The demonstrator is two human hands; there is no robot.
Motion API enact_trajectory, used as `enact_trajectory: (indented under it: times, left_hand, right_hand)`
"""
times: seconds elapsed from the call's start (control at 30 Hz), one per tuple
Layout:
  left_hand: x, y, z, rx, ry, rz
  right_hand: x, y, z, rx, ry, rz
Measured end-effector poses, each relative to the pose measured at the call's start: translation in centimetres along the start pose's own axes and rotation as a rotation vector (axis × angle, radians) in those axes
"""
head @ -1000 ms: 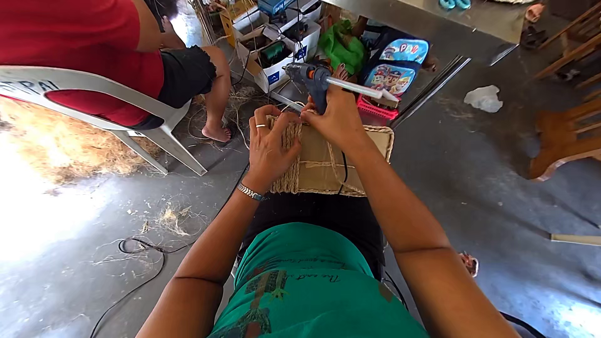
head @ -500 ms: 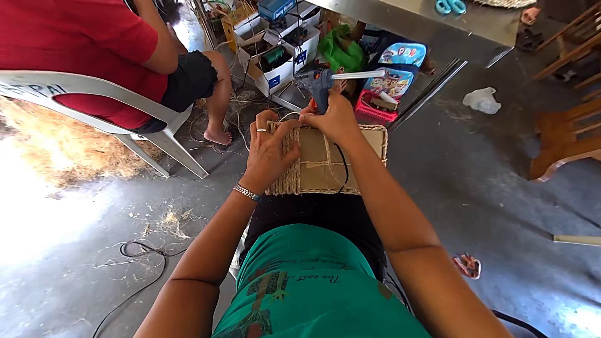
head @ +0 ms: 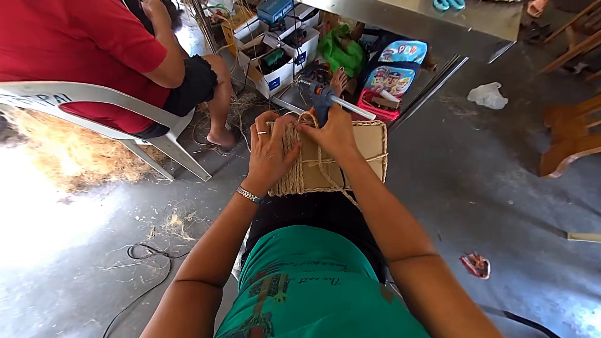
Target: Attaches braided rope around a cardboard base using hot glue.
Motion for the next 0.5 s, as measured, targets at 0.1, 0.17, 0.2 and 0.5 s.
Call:
enact_trajectory:
  times: [0.1,0.17,0.2,0.5]
  left_hand:
    - [0.1,-0.3,0.1,0.047,0.01,0.007]
    - [0.2,-0.5,0.1,0.087,0.013,0.005]
    - [0.2,-0.6,0.2,0.11,0.018,0.01]
    - [0.3,-0.4,-0.3,0.08,0.032,0.085]
  right_hand:
    - [0.1,-0.1,0.0,0.006,-0.021,-0.059]
    - [0.2,-0.3,0.1,0.013,-0.031,-0.086]
    - [0.3,-0.3,0.1,0.014,-0.028,-0.09]
    - [1.1,0.1,0.0,0.014,0.01,-0.128]
Point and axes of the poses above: each hand's wrist, its own x-axis away from the middle knuckle, its own z-axis out of the back of the hand, y = z × x, the point moved 9 cm from there along -x, towards the middle knuckle, and after that the axes turned 2 degrees about -x, right-handed, at the moved point
